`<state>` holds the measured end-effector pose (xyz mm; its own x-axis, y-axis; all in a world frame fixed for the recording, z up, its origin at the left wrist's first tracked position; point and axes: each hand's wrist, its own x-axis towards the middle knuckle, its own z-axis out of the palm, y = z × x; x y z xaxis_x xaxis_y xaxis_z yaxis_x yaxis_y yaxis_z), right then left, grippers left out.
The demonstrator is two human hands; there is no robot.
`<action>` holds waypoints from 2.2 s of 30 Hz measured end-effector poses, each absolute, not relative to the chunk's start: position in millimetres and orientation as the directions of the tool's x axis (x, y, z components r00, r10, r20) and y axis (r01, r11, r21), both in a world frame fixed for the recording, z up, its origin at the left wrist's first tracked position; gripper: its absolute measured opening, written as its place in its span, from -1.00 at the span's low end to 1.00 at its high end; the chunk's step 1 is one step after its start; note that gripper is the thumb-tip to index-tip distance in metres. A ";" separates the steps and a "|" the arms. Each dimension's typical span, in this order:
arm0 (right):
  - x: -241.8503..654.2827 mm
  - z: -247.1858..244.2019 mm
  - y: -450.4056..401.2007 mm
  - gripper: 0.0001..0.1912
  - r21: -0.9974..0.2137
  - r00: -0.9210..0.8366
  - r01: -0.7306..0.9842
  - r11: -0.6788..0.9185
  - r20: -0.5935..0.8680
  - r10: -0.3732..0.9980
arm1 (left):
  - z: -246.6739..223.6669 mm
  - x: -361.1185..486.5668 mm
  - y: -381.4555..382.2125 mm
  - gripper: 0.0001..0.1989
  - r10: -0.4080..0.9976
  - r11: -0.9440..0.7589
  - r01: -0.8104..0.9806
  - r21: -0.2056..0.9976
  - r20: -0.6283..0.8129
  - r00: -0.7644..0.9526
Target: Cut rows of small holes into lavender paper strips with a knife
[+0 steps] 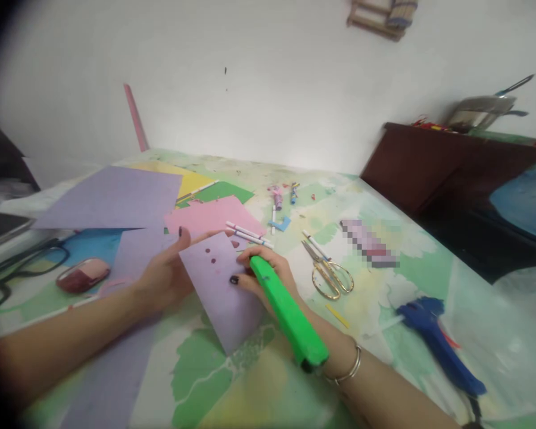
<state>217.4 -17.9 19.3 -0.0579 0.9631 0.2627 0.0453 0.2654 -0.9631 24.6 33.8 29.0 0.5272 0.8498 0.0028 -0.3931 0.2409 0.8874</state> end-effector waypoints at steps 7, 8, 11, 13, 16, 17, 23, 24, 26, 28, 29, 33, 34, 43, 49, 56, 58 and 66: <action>217.3 16.5 -17.0 -0.84 -0.890 -0.023 0.238 0.389 0.395 0.918 | 23.5 26.3 21.6 -0.63 0.851 0.218 -0.295 0.930 -0.033 0.525; 217.2 16.1 -17.9 -0.84 -0.880 -0.022 0.255 0.400 0.409 0.912 | 21.7 27.2 19.9 -0.70 0.852 0.219 -0.272 0.937 -0.048 0.522; 215.8 17.5 -21.5 -0.85 -0.846 -0.028 0.298 0.442 0.455 0.890 | 18.8 29.8 15.4 -0.83 0.866 0.216 -0.237 0.947 -0.074 0.495; 214.2 19.8 -23.9 -0.84 -0.824 -0.031 0.322 0.467 0.484 0.875 | 19.3 31.2 12.9 -0.88 0.878 0.213 -0.240 0.947 -0.078 0.472; 211.8 22.7 -27.2 -0.84 -0.778 -0.045 0.362 0.513 0.535 0.844 | 20.6 33.0 10.1 -0.89 0.887 0.226 -0.254 0.941 -0.091 0.452; 211.2 23.1 -28.4 -0.84 -0.759 -0.052 0.377 0.530 0.554 0.831 | 20.5 33.6 9.5 -0.88 0.889 0.234 -0.262 0.936 -0.097 0.447; 211.7 20.5 -33.7 -0.82 -0.717 -0.078 0.403 0.570 0.593 0.801 | 20.1 35.0 8.0 -0.90 0.879 0.286 -0.306 0.908 -0.121 0.461; 212.6 20.2 -33.6 -0.82 -0.726 -0.069 0.400 0.560 0.585 0.808 | 21.4 34.6 8.2 -0.91 0.873 0.291 -0.312 0.905 -0.117 0.474; 215.1 20.2 -32.6 -0.81 -0.741 -0.044 0.403 0.536 0.570 0.821 | 24.6 33.4 9.0 -0.91 0.858 0.297 -0.325 0.898 -0.101 0.503; 217.9 20.5 -31.2 -0.81 -0.753 -0.015 0.408 0.517 0.560 0.828 | 26.9 31.7 10.4 -0.89 0.845 0.299 -0.339 0.892 -0.083 0.528; 219.2 20.5 -30.6 -0.81 -0.759 -0.003 0.408 0.508 0.556 0.831 | 27.2 30.6 11.3 -0.87 0.840 0.302 -0.346 0.888 -0.076 0.538; 222.0 20.1 -29.8 -0.82 -0.781 0.026 0.400 0.480 0.533 0.846 | 23.6 24.7 15.6 -0.84 0.832 0.333 -0.394 0.857 -0.070 0.550; 222.0 20.0 -29.9 -0.82 -0.788 0.033 0.395 0.472 0.526 0.850 | 22.4 23.2 16.9 -0.84 0.829 0.347 -0.410 0.844 -0.071 0.555; 219.6 22.9 -30.7 -0.80 -0.837 0.075 0.305 0.455 0.497 0.864 | 19.1 20.2 27.6 -0.74 0.747 0.436 -0.373 0.819 -0.098 0.658; 220.9 22.3 -30.2 -0.80 -0.826 0.060 0.324 0.461 0.504 0.862 | 12.6 19.8 28.3 -0.81 0.729 0.392 -0.310 0.866 -0.086 0.680; 221.8 25.3 -31.3 -0.82 -0.812 0.001 0.359 0.461 0.494 0.870 | 15.2 21.2 28.1 -0.79 0.748 0.315 -0.315 0.895 -0.030 0.663; 222.1 26.2 -31.7 -0.82 -0.811 -0.010 0.364 0.459 0.489 0.872 | 16.8 22.3 27.7 -0.79 0.748 0.306 -0.321 0.896 -0.018 0.664; 223.0 22.7 -31.6 -0.82 -0.814 -0.045 0.337 0.472 0.487 0.872 | 15.4 23.2 27.0 -0.80 0.726 0.348 -0.338 0.875 -0.023 0.687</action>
<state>223.0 -31.6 22.7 -0.0451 0.8721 0.4872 0.3373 0.4723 -0.8143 23.2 27.0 15.4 0.6872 0.7261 -0.0234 -0.3379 0.3480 0.8745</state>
